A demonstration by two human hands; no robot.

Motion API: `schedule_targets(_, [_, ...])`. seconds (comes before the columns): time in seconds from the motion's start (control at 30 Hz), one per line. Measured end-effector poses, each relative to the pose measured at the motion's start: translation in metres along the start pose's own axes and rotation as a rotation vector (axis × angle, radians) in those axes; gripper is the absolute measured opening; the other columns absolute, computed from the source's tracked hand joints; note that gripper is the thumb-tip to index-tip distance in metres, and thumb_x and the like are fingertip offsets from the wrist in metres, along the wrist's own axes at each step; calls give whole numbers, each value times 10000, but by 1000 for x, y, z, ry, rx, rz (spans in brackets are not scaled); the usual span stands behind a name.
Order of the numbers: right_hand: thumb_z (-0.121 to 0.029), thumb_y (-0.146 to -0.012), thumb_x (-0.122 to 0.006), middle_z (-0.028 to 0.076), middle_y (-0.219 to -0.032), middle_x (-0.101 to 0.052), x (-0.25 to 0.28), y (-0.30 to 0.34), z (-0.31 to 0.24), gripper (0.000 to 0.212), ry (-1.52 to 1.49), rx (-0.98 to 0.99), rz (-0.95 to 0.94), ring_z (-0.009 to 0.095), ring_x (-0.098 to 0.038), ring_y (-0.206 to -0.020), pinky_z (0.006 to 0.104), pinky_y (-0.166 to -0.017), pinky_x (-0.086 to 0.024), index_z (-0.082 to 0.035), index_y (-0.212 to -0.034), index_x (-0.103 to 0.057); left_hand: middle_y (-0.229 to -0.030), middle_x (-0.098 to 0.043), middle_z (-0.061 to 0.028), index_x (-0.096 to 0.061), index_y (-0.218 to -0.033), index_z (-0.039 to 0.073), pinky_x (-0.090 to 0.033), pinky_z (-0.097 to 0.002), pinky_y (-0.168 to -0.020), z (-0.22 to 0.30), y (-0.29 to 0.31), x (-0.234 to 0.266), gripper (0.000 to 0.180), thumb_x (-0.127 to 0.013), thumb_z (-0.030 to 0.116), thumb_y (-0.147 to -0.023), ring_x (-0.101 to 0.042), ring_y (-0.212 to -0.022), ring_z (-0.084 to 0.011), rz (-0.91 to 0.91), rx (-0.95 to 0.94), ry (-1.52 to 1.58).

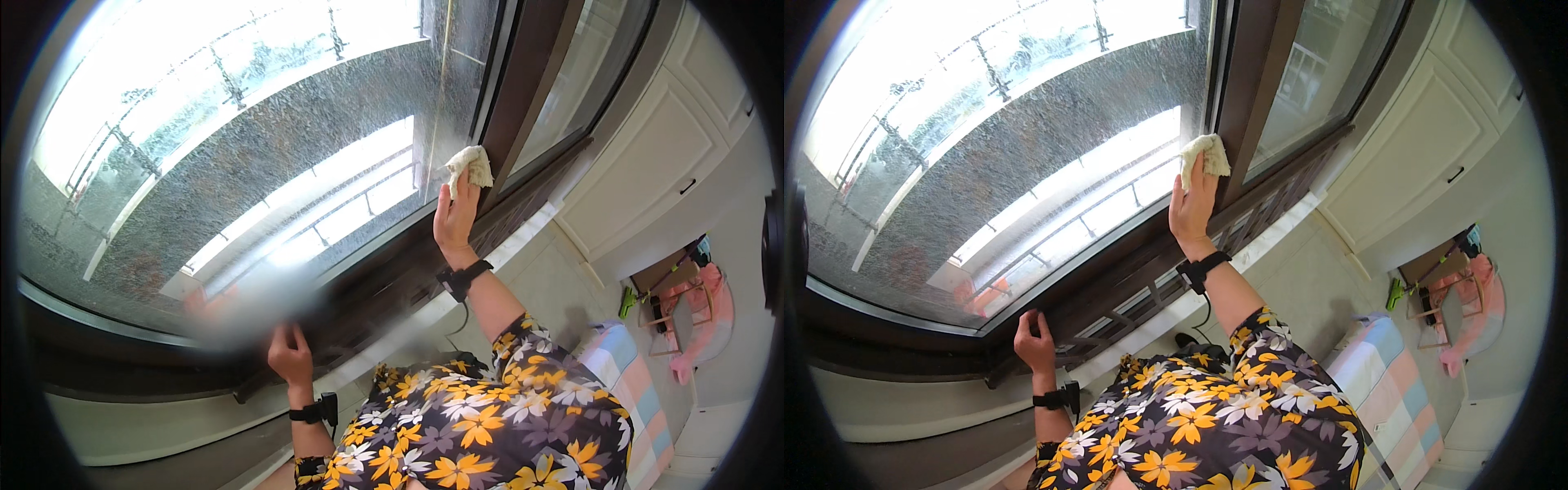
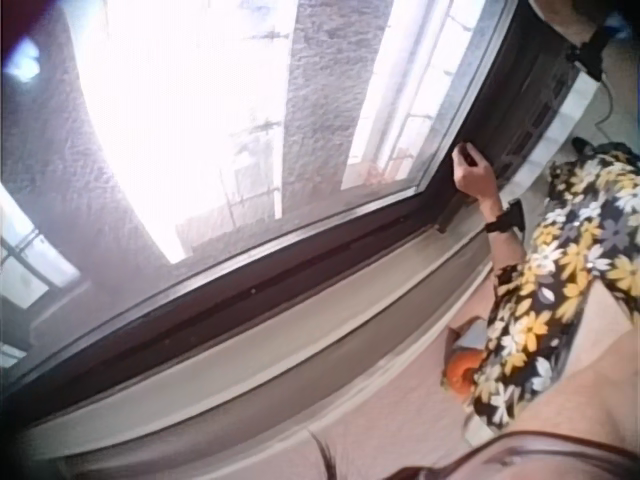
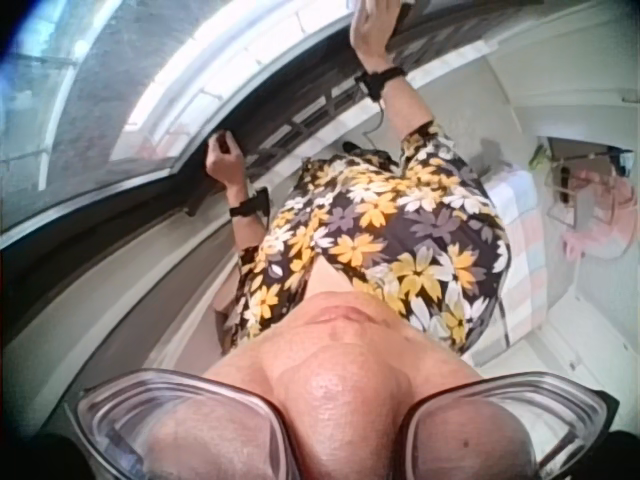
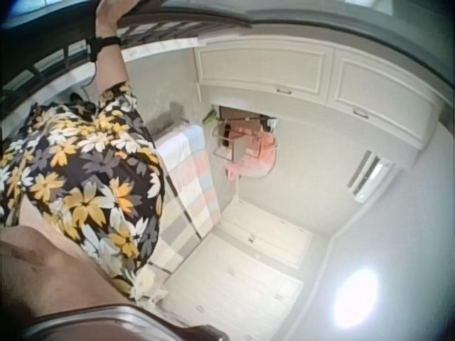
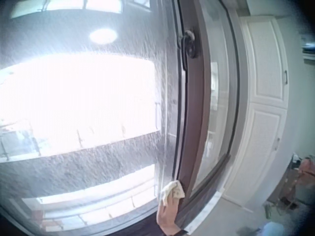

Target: The person wipes a window pane with a cloth, then opens the window and continues to wipe the glass and frame.

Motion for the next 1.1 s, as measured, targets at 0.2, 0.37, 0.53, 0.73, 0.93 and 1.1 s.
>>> schedule_targets(0.2, [-219, -971, -510, 288, -1308, -499, 11, -112, -33, 600, 56, 299, 184, 439, -486, -1137, 507, -1005, -358, 51, -1490, -372, -833, -711, -132, -680, -981, 29, -539, -352, -684, 3, -5, -5, 116, -685, 118, -906, -700, -731, -284, -12, 10, 34])
schedule_targets(0.37, [-190, -905, -570, 271, -1244, -521, 10, -137, -60, 624, 25, 295, 279, 458, -456, -1166, 537, -1026, -335, 18, -1473, -422, -836, -710, -130, -679, -984, 27, -538, -353, -686, 5, -5, -6, 112, -674, 111, -910, -699, -738, -287, 26, -21, 28])
schedule_targets(0.53, [-156, -799, -647, 265, -1309, -537, -2, -26, -98, 650, -76, 406, -135, 490, -476, -1220, 588, -1046, -335, -12, -1417, -506, -867, -718, -136, -679, -994, 29, -543, -362, -701, -1, -4, -2, 129, -678, 127, -910, -705, -758, -294, 16, 26, 27])
schedule_targets(0.73, [-32, -842, -632, 110, -1156, -660, 7, -63, -82, 453, -150, 500, -20, 409, -566, -1072, 512, -981, -386, -121, -1285, -666, -875, -724, -142, -680, -1000, 36, -545, -368, -721, -9, -2, -9, 139, -686, 135, -902, -710, -785, -307, 23, 9, 12])
schedule_targets(0.93, [-147, -969, -510, 213, -1292, -563, 13, -161, -81, 517, -53, 353, 268, 384, -504, -1143, 486, -1035, -358, -64, -1477, -465, -785, -699, -124, -679, -950, 43, -526, -356, -647, -12, -4, -15, 106, -688, 134, -897, -683, -696, -301, 119, -82, -38])
schedule_targets(1.1, [-124, -829, -662, 200, -1253, -583, -23, -101, -159, 615, -284, 457, -17, 400, -549, -1120, 531, -986, -399, -55, -1423, -517, -792, -700, -124, -677, -956, 46, -527, -361, -649, -16, -4, -11, 100, -682, 129, -900, -685, -705, -305, 121, -83, -47])
Point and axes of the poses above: each hand's wrist, its own y-axis away from the middle knuckle, its own x-axis out of the back of the hand, z = x × y, the point moved 2 cm from there along -y, towards the middle knuckle
